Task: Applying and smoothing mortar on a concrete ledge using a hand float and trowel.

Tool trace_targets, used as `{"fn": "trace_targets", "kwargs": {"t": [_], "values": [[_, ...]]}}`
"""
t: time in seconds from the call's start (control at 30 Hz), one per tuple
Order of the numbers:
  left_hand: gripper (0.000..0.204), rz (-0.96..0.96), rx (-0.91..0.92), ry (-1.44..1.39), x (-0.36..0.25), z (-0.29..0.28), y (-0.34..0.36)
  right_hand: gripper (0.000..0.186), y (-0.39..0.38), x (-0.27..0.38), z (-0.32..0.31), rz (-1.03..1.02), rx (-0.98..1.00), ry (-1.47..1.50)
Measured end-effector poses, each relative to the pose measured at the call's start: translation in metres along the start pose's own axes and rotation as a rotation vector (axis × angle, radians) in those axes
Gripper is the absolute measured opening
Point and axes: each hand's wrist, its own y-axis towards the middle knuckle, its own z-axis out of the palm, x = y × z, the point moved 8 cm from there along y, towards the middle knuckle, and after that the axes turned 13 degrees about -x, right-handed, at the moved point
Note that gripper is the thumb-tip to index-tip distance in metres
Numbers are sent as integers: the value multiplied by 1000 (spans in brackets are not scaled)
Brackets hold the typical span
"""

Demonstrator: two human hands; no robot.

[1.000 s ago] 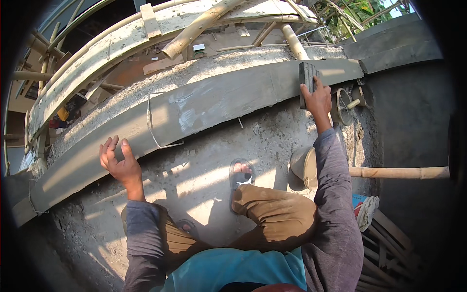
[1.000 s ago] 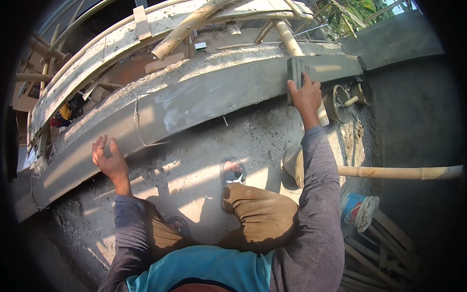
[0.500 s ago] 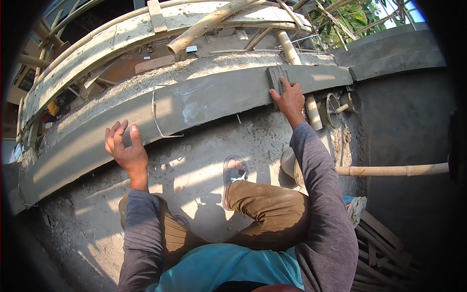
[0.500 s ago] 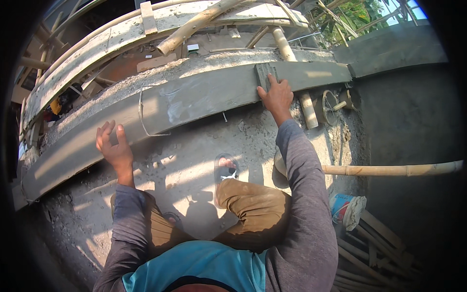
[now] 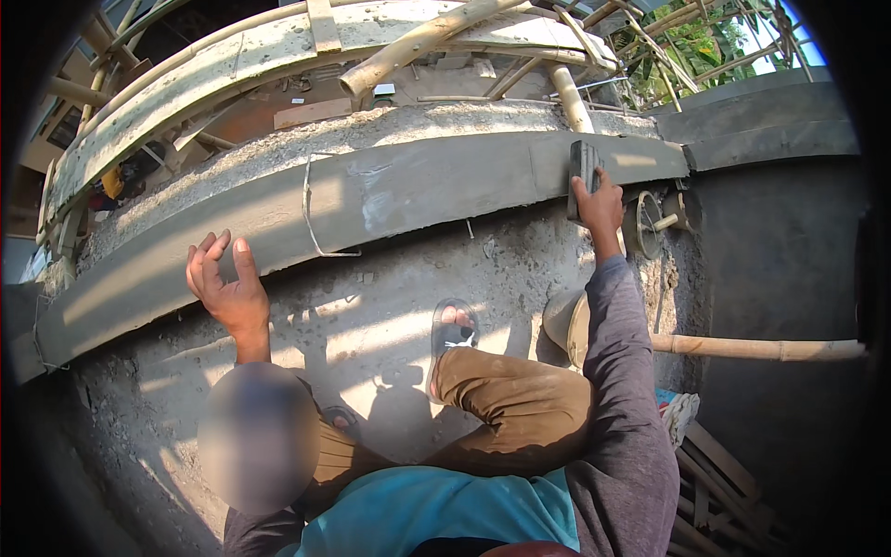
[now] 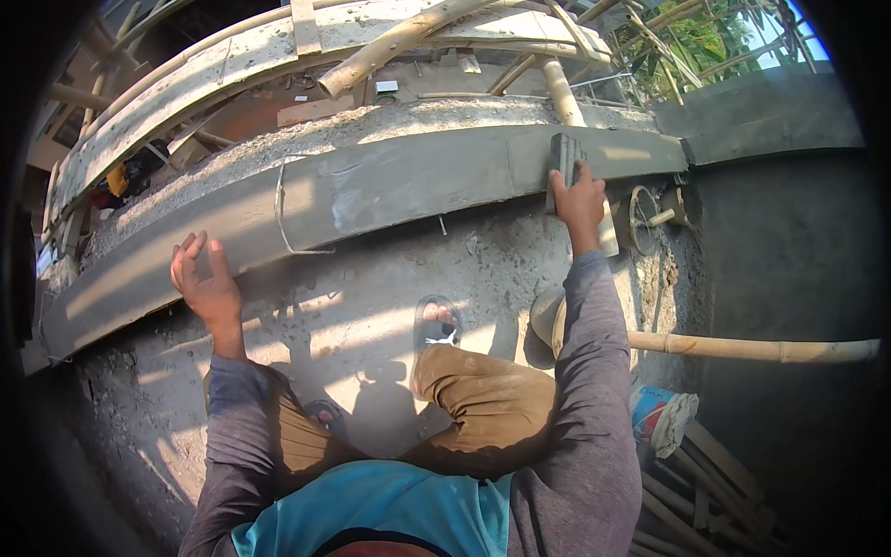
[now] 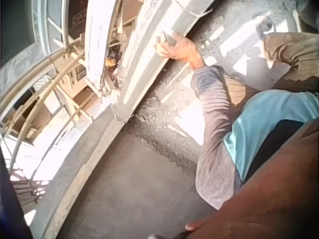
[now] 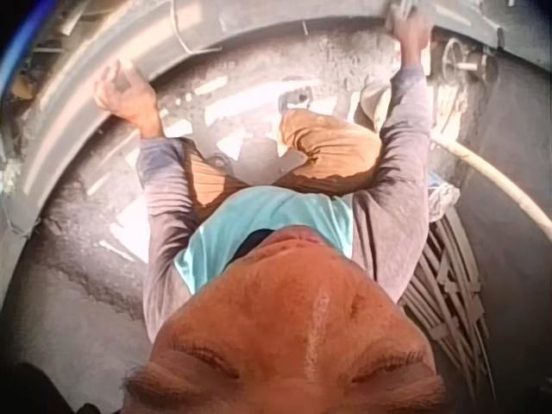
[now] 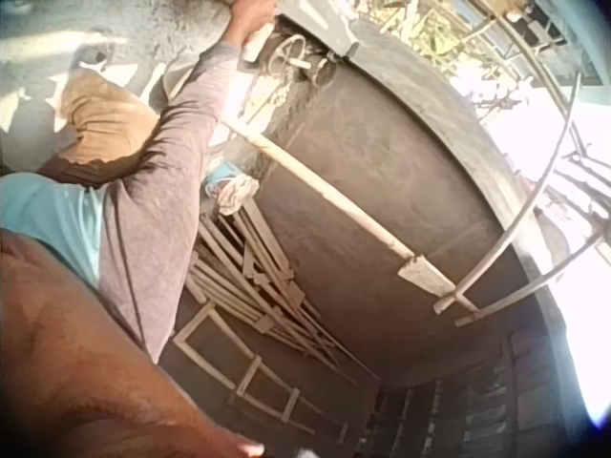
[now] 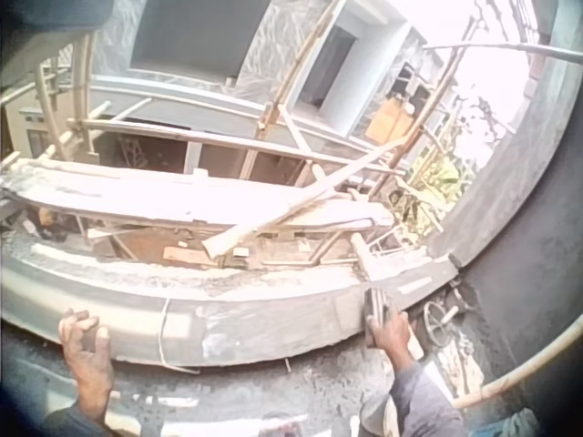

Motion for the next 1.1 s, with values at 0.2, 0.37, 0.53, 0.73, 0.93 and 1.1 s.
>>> {"fn": "trace_targets", "kwargs": {"t": [0.2, 0.37, 0.53, 0.73, 0.93, 1.1], "values": [[23, 14, 20, -39, -13, 15, -9, 68, -32, 51, 23, -8, 259, 649], [24, 9, 22, -58, -12, 14, -8, 69, -36, 83, 26, -160, 285, 524], [23, -2, 2, -57, -13, 6, -1, 71, -84, 143, -1, -323, 266, 398], [24, -55, -34, -108, -9, 9, 2, 70, -186, 269, -41, -556, 477, 501], [39, -162, -340, 111, 68, -52, 44, 71, -223, 281, -73, -560, 605, 621], [71, -924, -773, 244, 159, -108, 25, 70, -162, 218, -42, -344, 288, 385]]}}
